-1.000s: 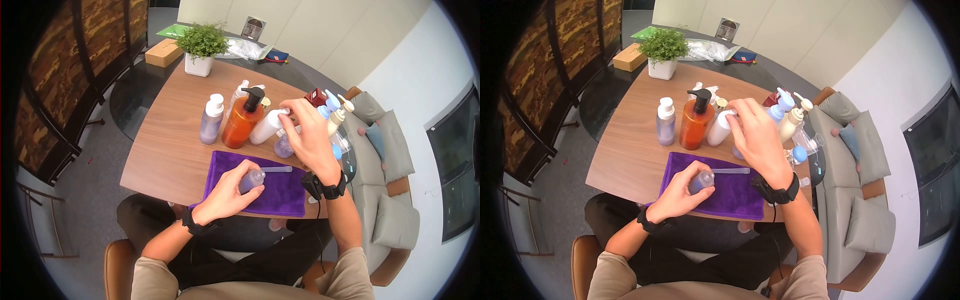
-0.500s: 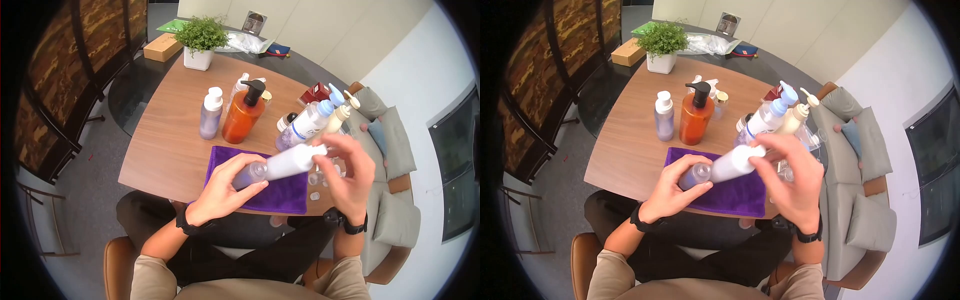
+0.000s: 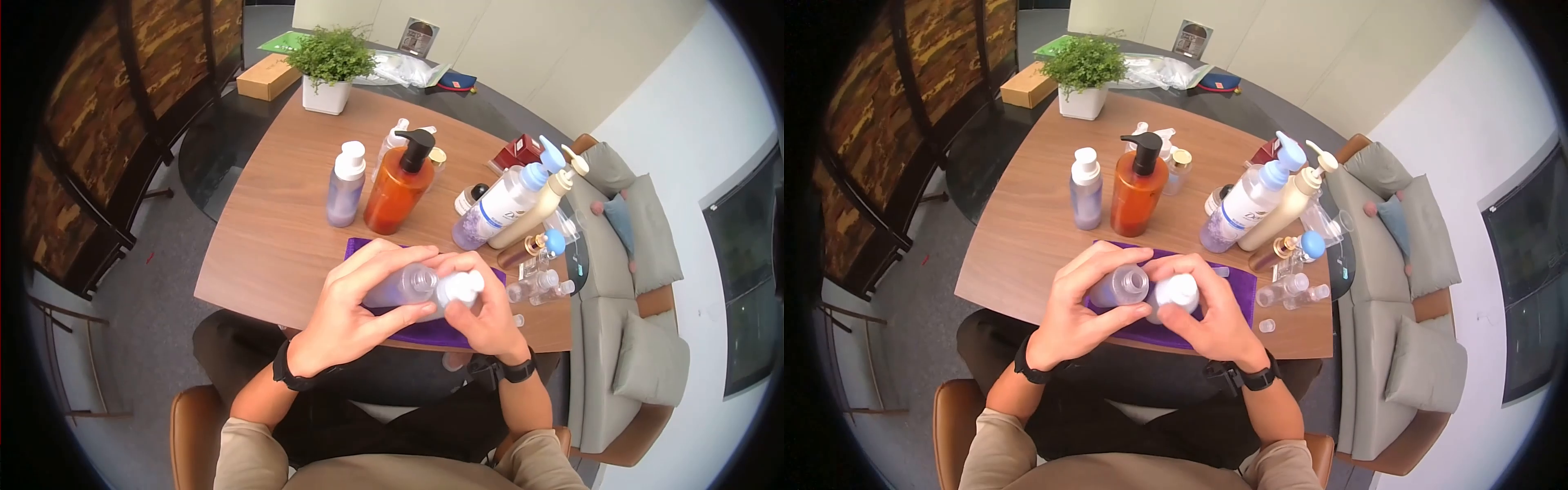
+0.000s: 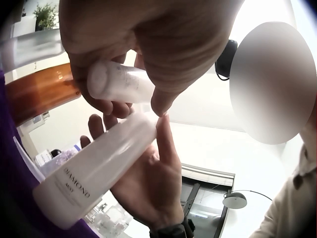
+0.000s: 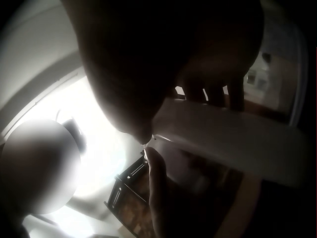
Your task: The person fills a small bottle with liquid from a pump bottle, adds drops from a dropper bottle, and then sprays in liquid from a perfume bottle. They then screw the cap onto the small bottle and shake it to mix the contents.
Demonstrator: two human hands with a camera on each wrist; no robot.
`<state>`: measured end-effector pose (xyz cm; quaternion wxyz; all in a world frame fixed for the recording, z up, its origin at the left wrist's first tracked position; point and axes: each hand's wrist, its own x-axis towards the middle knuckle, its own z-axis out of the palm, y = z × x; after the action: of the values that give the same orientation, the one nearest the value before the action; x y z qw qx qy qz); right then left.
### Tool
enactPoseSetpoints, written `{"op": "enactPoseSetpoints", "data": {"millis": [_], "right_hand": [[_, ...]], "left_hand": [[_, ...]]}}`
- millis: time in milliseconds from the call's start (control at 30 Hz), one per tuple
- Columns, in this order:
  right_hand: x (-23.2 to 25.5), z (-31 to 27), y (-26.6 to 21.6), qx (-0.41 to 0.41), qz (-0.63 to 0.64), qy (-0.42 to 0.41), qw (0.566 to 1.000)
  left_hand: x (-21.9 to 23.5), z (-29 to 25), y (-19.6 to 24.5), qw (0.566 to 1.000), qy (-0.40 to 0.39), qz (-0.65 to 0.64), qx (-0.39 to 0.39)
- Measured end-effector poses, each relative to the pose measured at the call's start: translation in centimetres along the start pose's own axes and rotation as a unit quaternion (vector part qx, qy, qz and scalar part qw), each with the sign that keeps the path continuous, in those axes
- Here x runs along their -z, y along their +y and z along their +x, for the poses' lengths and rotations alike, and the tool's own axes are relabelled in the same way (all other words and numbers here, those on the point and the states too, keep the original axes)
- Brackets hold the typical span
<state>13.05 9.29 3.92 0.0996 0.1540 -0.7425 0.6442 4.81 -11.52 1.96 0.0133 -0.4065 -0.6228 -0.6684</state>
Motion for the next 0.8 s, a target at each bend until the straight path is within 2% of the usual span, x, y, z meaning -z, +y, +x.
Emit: {"op": "enactPoseSetpoints", "data": {"millis": [133,233,267,333,367,433,533,800], "right_hand": [[-0.3,0.0,1.4,-0.021,0.051,0.003,0.998],[-0.7,0.4,1.8,0.016,-0.075,0.002,0.997],[-1.0,0.5,2.0,0.014,-0.072,0.0,0.997],[-1.4,0.5,2.3,0.0,0.12,0.011,0.993],[-1.6,0.6,2.1,-0.003,0.121,0.011,0.993],[-2.2,1.1,1.1,-0.037,0.036,0.034,0.998],[-2.3,1.3,1.0,-0.072,0.033,0.049,0.996],[-3.0,1.7,0.7,-0.07,0.017,0.074,0.995]], "left_hand": [[0.9,-0.2,1.2,0.999,0.002,0.033,-0.014],[1.2,0.0,1.8,0.999,-0.011,0.046,-0.026],[1.1,-0.1,1.9,0.998,-0.018,0.047,-0.028],[1.0,0.0,1.7,0.998,-0.018,0.046,-0.031],[0.9,0.0,1.6,0.998,-0.02,0.044,-0.036],[0.9,0.0,1.8,0.998,-0.024,0.046,-0.033],[0.9,0.1,1.9,0.998,-0.027,0.048,-0.032],[0.9,0.2,1.9,0.998,-0.021,0.046,-0.028]]}}
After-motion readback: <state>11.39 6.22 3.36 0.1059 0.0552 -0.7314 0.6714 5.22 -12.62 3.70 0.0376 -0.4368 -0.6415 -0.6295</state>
